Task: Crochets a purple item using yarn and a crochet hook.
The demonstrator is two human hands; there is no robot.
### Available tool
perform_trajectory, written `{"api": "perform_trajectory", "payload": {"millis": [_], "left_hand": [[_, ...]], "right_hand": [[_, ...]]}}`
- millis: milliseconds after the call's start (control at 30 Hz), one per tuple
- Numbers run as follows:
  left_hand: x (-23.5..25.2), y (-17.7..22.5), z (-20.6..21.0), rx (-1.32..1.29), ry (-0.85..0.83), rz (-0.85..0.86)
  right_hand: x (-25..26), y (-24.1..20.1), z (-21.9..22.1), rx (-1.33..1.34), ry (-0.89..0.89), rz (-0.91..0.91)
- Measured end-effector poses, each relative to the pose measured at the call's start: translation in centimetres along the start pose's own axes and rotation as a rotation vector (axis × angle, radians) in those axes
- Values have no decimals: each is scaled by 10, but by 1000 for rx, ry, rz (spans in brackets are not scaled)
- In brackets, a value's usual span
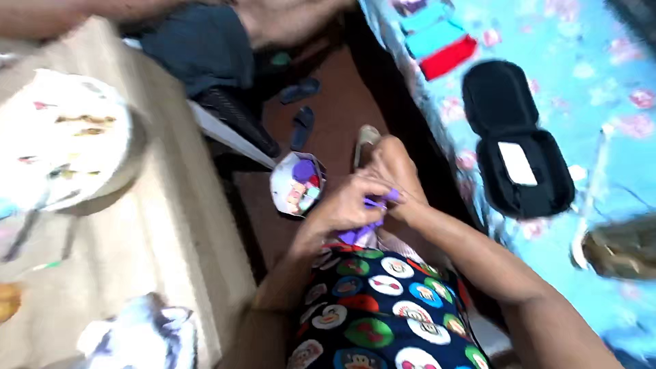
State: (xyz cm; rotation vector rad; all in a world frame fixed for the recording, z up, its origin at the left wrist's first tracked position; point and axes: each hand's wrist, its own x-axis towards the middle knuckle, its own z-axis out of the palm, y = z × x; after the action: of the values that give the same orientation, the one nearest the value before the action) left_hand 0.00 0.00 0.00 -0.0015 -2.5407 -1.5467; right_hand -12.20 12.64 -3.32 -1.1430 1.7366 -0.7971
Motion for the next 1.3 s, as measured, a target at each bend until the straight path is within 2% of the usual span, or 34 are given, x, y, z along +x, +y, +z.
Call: {"api": "perform_trajectory", "payload": {"millis": [100,167,233,267,333,367,533,867,1067,1167,1233,1300], "left_hand": [[8,3,-5,-19,-44,-37],[11,9,-9,-20,-50,-70],[14,16,-11,-17,-50,-123],[15,19,-11,-15,-44,-130],[17,24,-12,-6,-40,-137],[17,25,-11,-3,-41,-141],[21,19,-3,-23,-46,-169],[19,8,4,-137,-12,-108],[29,-1,1,-157,-16,-133],[31,-4,2,-195,-16,-141],[31,-4,3,-230,-14,-138],[28,3,1,-235,-3,-152]], "right_hand": [[15,-5,6,64,53,38],[24,10,11,169,136,-72],[14,-19,0,169,140,61],[9,-22,-1,172,170,21],[8,4,5,233,260,-324],[8,11,8,271,273,-390],[5,21,9,175,279,-285],[14,26,9,200,250,-439],[15,24,9,124,320,-403],[21,19,11,318,341,-495],[21,19,9,321,345,-525],[14,22,4,211,251,-398]]}}
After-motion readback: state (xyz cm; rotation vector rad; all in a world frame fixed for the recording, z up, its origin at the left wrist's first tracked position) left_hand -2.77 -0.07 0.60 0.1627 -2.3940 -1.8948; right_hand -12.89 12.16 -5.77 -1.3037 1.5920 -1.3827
